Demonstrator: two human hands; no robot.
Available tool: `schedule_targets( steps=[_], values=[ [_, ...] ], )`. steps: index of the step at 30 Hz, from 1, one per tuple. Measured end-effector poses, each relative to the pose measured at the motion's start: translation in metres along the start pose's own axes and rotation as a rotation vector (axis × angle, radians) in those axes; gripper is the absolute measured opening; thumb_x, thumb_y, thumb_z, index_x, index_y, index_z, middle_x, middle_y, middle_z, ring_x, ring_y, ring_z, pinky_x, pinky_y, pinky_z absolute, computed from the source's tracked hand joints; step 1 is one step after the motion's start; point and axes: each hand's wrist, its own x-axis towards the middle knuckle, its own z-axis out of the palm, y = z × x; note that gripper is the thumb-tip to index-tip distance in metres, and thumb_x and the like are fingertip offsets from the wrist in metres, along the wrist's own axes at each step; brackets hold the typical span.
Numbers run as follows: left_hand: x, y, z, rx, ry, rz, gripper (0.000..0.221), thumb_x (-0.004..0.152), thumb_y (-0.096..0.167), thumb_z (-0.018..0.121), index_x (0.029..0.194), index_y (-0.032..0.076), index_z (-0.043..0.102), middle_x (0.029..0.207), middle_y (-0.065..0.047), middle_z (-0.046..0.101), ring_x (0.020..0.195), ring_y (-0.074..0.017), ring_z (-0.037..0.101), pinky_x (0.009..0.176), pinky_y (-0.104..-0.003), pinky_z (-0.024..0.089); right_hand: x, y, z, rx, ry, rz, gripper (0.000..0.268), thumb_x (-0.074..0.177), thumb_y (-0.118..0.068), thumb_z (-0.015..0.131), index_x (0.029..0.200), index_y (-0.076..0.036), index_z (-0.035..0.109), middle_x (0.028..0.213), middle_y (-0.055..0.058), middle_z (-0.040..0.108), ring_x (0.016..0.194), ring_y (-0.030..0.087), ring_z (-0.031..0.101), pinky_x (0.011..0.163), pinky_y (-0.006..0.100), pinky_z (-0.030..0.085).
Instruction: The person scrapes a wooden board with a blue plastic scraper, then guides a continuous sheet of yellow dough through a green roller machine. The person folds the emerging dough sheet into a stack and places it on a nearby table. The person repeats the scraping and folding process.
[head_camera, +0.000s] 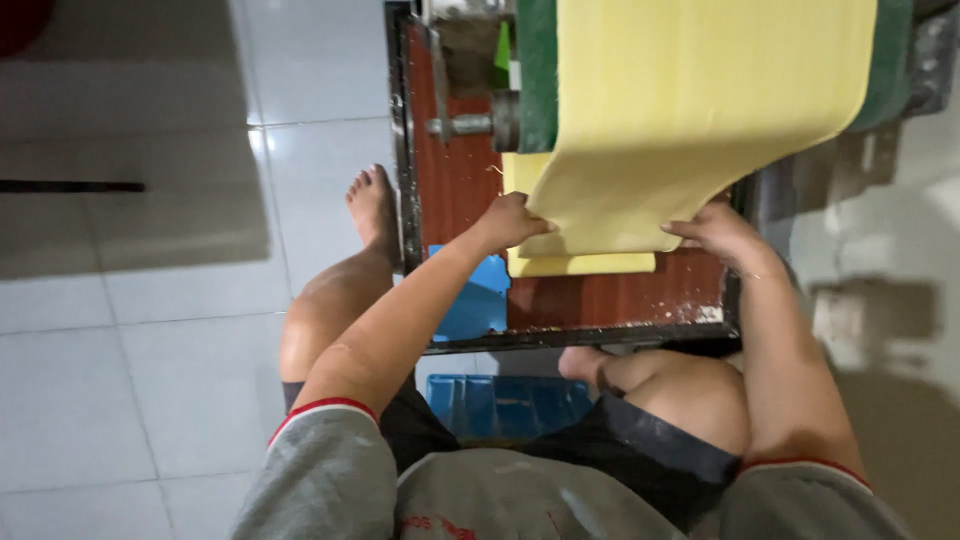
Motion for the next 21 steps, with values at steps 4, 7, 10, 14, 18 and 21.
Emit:
schedule_targets(
  steps=[4, 7, 10, 14, 18, 21],
  values=[
    [-0.008, -0.006, 0.010, 0.047, -0.028, -0.063, 0.084, 0.067, 0.056, 0.087, 0.128, 0.002, 0.068, 0.121, -0.025, 0.072, 0.121, -0.0396, 0.067, 0.103, -0.047, 0.055, 0.034, 0.055, -0.022, -0.082, -0.021, 0.045, 0.045, 0.094, -0.010, 0.075, 0.130, 0.013, 0.061, 0.112, 0.025, 0.065, 0.107, 0.028, 0.062, 0.093, 0.042, 0.053],
    [-0.011, -0.012, 0.018, 0.016, -0.035, -0.099, 0.092, 0.069, 0.055, 0.086, 0.136, -0.003, 0.061, 0.127, -0.025, 0.068, 0.126, -0.0390, 0.064, 0.105, -0.046, 0.053, 0.054, 0.073, -0.016, -0.023, -0.066, 0.080, 0.048, 0.089, -0.011, 0.081, 0.128, 0.011, 0.062, 0.110, 0.028, 0.068, 0.099, 0.035, 0.068, 0.087, 0.048, 0.057],
    [-0.011, -0.027, 0.029, 0.117, -0.071, -0.108, 0.091, 0.072, 0.054, 0.085, 0.135, -0.007, 0.060, 0.128, -0.028, 0.067, 0.125, -0.0419, 0.064, 0.106, -0.047, 0.053, 0.038, 0.049, 0.004, -0.060, -0.124, 0.126, 0.049, 0.089, -0.009, 0.080, 0.130, 0.011, 0.061, 0.113, 0.032, 0.067, 0.100, 0.040, 0.069, 0.084, 0.051, 0.058],
    [-0.009, -0.046, 0.047, 0.280, -0.122, -0.093, 0.076, 0.072, 0.050, 0.086, 0.123, -0.003, 0.069, 0.115, -0.024, 0.073, 0.116, -0.0391, 0.069, 0.099, -0.047, 0.057, 0.032, 0.043, 0.014, -0.112, -0.140, 0.162, 0.048, 0.086, -0.006, 0.080, 0.128, 0.010, 0.062, 0.112, 0.027, 0.069, 0.094, 0.037, 0.071, 0.079, 0.048, 0.060],
    [-0.020, -0.042, 0.040, 0.414, -0.246, -0.053, 0.062, 0.077, 0.048, 0.078, 0.108, -0.006, 0.076, 0.098, -0.022, 0.077, 0.101, -0.0388, 0.075, 0.089, -0.047, 0.060, 0.016, 0.019, 0.025, -0.223, -0.158, 0.188, 0.052, 0.087, -0.007, 0.079, 0.133, 0.010, 0.059, 0.119, 0.031, 0.067, 0.098, 0.041, 0.070, 0.078, 0.048, 0.061],
    [0.015, -0.081, 0.066, 0.419, -0.225, -0.067, 0.037, 0.077, 0.045, 0.073, 0.077, 0.008, 0.080, 0.058, -0.006, 0.072, 0.063, -0.0274, 0.076, 0.071, -0.039, 0.063, 0.028, 0.030, 0.025, -0.273, -0.162, 0.200, 0.051, 0.089, -0.006, 0.078, 0.133, 0.010, 0.059, 0.119, 0.031, 0.067, 0.097, 0.041, 0.070, 0.077, 0.048, 0.061]
  ],
)
